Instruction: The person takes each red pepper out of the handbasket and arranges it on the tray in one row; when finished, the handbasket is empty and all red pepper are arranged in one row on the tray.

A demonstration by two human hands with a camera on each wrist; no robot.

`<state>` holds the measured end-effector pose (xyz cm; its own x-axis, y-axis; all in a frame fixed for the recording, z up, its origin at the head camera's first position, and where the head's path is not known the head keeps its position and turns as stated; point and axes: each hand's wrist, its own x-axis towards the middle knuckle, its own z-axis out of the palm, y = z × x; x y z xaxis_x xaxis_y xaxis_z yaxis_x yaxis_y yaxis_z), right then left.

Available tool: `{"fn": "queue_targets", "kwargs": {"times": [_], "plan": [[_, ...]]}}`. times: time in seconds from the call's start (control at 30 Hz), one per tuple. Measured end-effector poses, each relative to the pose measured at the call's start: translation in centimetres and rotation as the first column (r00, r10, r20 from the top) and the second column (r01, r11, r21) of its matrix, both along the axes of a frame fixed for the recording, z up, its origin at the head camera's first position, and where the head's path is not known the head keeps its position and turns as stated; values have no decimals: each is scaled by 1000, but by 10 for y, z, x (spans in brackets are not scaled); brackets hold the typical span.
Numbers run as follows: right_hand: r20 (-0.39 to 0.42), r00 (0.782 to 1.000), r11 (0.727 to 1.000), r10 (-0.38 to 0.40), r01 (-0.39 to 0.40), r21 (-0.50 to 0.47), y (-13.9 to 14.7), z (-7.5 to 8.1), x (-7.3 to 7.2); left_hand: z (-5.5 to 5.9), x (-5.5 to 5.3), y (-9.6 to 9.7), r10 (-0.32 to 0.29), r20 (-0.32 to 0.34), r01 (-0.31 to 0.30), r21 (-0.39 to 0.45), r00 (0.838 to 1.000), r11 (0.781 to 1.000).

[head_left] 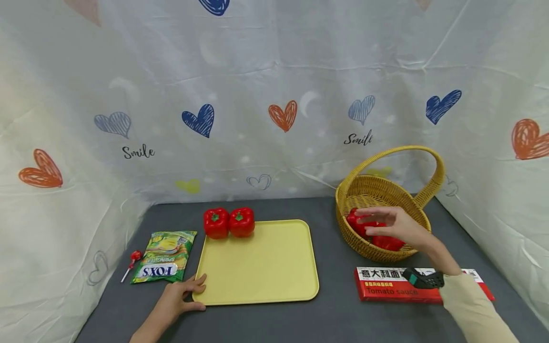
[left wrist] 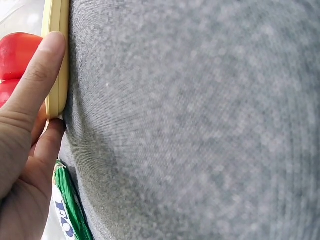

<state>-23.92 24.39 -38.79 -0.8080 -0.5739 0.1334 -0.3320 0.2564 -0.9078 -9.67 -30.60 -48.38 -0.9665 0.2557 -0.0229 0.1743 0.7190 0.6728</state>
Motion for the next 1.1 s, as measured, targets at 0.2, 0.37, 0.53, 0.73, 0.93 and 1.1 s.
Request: {"fn": "queue_targets", "kwargs": {"times": [0.2, 0.37, 0.53, 0.73, 0.93, 1.1], "plan": [[87, 990, 994, -113, 113, 4, 57, -12, -4, 0, 0, -3, 11, 0, -11, 6, 1000, 1000], [146, 947, 957, -284, 271, 106, 77, -19, -7, 1, 0, -3, -7, -9, 7, 11, 1000, 1000], [218, 880, 888, -423, 353, 295, 73, -16, -12, 1, 0, -3, 0, -7, 0, 6, 1000, 1000], [332, 813, 853, -479, 342, 393, 65, -11, -19, 1, 0, -3, 0, -4, 0, -5, 1000, 1000], [473, 754, 882, -456, 311, 354, 59, -13, -25, 1, 1, -1, -22, -24, 22, -7, 999, 1000], [586, 695, 904, -417, 246, 351, 57, -13, -27, 1, 1, 0, -18, -14, 18, 9, 1000, 1000]]}}
